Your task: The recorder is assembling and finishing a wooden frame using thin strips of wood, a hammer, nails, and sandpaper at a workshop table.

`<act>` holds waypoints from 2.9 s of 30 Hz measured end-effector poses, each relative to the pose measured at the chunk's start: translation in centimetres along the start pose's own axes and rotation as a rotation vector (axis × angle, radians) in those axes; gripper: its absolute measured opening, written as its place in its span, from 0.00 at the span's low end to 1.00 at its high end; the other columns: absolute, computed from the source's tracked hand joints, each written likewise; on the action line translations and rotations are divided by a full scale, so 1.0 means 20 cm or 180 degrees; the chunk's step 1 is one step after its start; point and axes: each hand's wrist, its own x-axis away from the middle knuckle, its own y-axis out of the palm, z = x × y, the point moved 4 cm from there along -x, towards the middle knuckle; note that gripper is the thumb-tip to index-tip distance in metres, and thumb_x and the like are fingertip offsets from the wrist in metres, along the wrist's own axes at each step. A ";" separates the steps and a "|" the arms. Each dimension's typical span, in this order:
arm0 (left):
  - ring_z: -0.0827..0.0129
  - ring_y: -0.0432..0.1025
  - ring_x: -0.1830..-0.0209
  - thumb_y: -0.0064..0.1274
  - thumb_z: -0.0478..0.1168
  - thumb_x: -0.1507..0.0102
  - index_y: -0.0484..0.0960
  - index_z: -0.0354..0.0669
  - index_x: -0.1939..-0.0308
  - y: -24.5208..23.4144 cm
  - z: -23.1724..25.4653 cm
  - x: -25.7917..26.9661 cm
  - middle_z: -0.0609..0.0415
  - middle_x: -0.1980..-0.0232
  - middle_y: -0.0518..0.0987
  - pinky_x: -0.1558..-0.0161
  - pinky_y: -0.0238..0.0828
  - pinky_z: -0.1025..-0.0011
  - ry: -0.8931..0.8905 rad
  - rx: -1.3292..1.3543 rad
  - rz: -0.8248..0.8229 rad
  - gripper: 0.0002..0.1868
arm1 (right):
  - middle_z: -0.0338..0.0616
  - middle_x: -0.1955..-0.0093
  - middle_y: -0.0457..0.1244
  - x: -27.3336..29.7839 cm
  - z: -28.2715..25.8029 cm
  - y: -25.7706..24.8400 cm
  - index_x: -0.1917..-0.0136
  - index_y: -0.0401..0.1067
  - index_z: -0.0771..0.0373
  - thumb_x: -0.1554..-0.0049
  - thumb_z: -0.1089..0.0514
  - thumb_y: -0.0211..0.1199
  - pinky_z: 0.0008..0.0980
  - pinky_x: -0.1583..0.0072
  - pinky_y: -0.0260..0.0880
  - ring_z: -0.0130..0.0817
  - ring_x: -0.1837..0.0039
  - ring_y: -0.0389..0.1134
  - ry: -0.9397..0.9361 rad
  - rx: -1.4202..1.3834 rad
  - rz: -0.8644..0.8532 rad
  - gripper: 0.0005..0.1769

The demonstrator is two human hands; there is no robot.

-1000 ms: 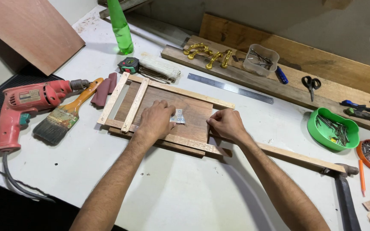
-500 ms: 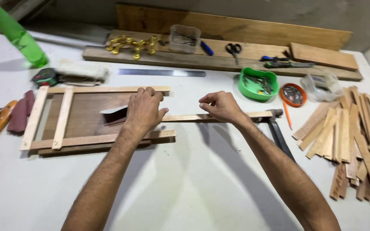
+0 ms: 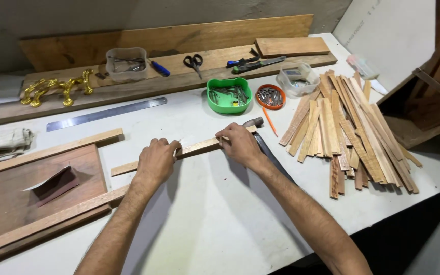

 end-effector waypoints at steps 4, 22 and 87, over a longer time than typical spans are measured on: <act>0.64 0.72 0.50 0.58 0.41 0.35 0.82 0.55 0.42 0.00 0.15 -0.03 0.50 0.51 0.81 0.53 0.79 0.64 0.0043 -0.0101 0.0036 0.17 | 0.44 0.42 0.65 0.04 0.15 -0.03 0.44 0.79 0.55 0.42 0.58 0.65 0.36 0.39 0.76 0.36 0.42 0.71 0.0059 -0.0189 0.0063 0.11; 0.60 0.69 0.47 0.61 0.54 0.38 0.80 0.46 0.42 -0.10 0.37 -0.04 0.45 0.49 0.77 0.51 0.74 0.59 0.0341 0.0198 0.0685 0.25 | 0.46 0.45 0.67 0.08 0.33 -0.26 0.42 0.78 0.58 0.47 0.56 0.71 0.39 0.41 0.74 0.38 0.46 0.72 0.0330 0.0077 0.0197 0.19; 0.61 0.73 0.54 0.56 0.52 0.34 0.86 0.44 0.63 -0.55 -1.18 -0.24 0.52 0.60 0.81 0.46 0.70 0.54 0.0069 0.0412 0.0515 0.15 | 0.42 0.52 0.64 -1.08 -0.76 0.38 0.50 0.79 0.55 0.38 0.51 0.63 0.44 0.43 0.62 0.33 0.45 0.62 -0.0901 0.0739 -0.0930 0.09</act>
